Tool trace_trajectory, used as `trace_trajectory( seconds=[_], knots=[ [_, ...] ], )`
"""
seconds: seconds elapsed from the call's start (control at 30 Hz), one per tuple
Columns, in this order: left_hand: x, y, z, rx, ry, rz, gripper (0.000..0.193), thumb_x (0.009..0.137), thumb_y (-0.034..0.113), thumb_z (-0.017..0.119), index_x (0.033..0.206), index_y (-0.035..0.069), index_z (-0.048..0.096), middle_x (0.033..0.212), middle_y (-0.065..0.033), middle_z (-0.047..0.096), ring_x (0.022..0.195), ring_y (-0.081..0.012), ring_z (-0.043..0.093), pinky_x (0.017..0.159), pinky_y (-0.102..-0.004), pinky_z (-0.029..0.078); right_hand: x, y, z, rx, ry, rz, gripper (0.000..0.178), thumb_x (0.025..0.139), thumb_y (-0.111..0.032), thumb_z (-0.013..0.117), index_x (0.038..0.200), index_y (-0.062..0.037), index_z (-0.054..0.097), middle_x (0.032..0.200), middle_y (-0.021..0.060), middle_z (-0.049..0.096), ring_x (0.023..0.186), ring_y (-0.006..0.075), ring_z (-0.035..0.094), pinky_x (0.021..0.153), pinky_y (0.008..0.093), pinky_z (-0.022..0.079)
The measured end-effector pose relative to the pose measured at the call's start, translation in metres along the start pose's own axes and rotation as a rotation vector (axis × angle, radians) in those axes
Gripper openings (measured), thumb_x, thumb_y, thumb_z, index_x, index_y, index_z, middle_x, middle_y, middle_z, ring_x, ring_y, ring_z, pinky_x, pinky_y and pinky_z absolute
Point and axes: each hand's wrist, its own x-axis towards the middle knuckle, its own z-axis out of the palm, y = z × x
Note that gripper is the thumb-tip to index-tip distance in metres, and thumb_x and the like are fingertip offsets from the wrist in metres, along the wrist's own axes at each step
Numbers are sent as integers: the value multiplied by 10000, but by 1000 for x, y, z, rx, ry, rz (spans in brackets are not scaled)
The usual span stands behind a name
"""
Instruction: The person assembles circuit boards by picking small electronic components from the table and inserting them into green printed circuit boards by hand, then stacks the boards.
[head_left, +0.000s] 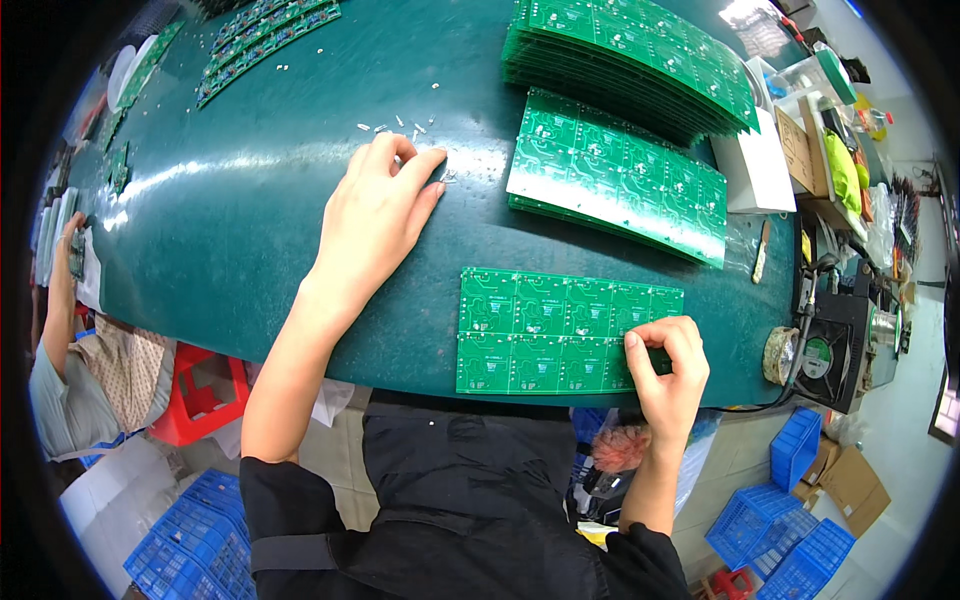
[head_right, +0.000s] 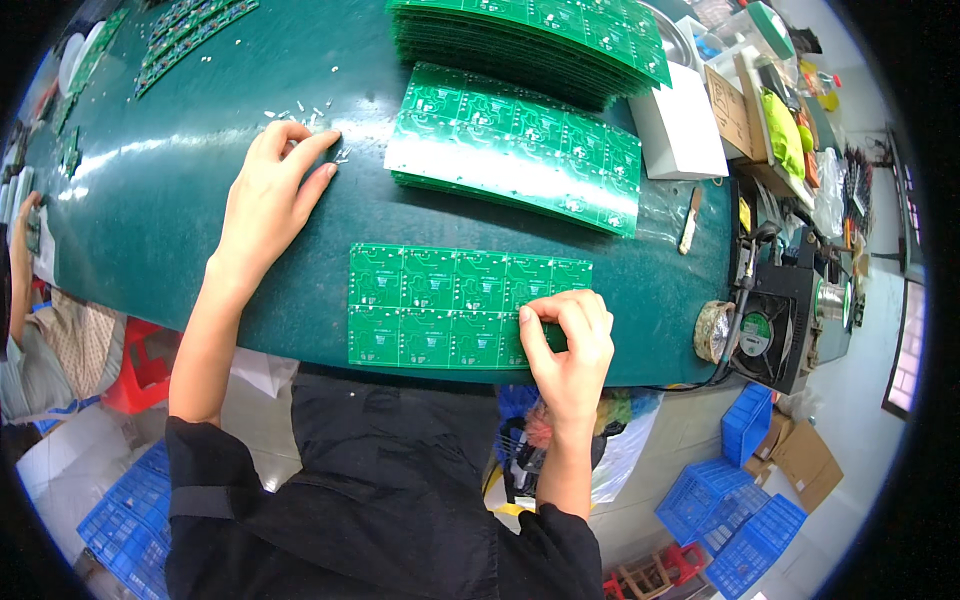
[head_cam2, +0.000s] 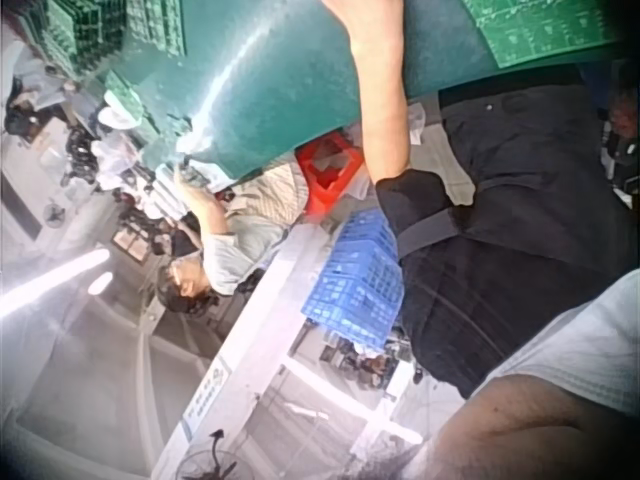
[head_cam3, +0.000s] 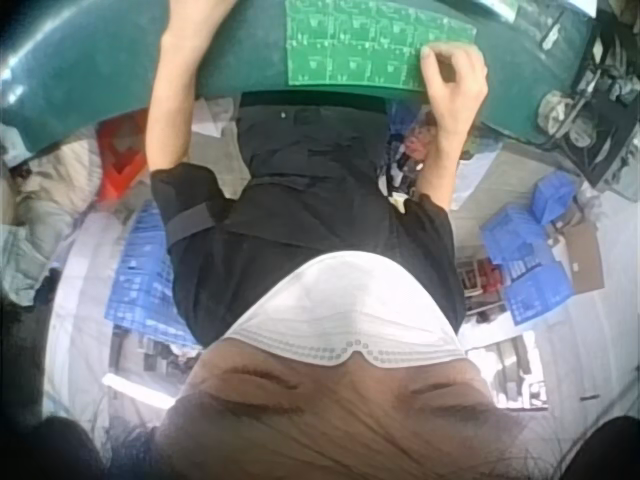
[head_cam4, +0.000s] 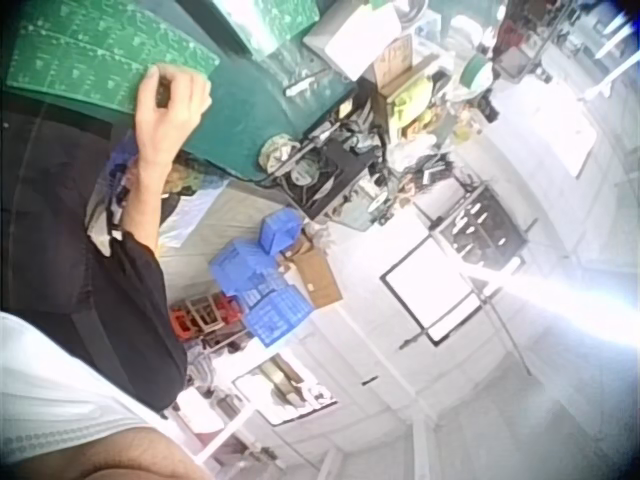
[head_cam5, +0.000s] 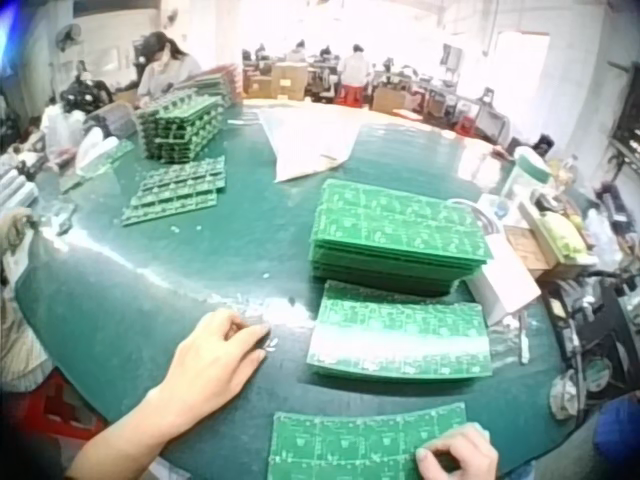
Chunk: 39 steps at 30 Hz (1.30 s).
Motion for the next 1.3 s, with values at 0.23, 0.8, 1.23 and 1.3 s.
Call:
trace_trajectory(
  seconds=[0.23,0.8,1.23,1.3],
  knots=[
    [2,-5,0,-28,-11,45,107,896,85,648,1002,75,644,945,-92,589,929,-289,611,787,-389,517,3,-1,-3,-30,-19,-10,143,754,-37,771,768,-82,636,769,36,626,761,217,593,739,353,414],
    [0,-13,-7,-206,13,-45,103,916,63,612,1001,49,669,939,-125,631,880,-314,644,778,-379,517,4,-15,0,-110,-27,-129,183,739,61,739,788,-32,589,802,90,560,773,276,538,678,386,450],
    [15,-5,4,30,-122,162,89,892,101,642,952,64,588,932,-101,564,923,-311,600,780,-414,517,-2,-10,-13,-46,-68,0,128,862,-10,695,989,-27,706,932,109,687,896,277,650,809,367,519],
    [11,-8,7,47,-71,161,96,904,107,639,968,56,589,930,-102,566,908,-295,606,774,-398,516,-2,-10,-13,-13,-40,-10,127,865,-5,691,990,-23,707,932,113,690,891,276,654,805,366,523]
  ],
)
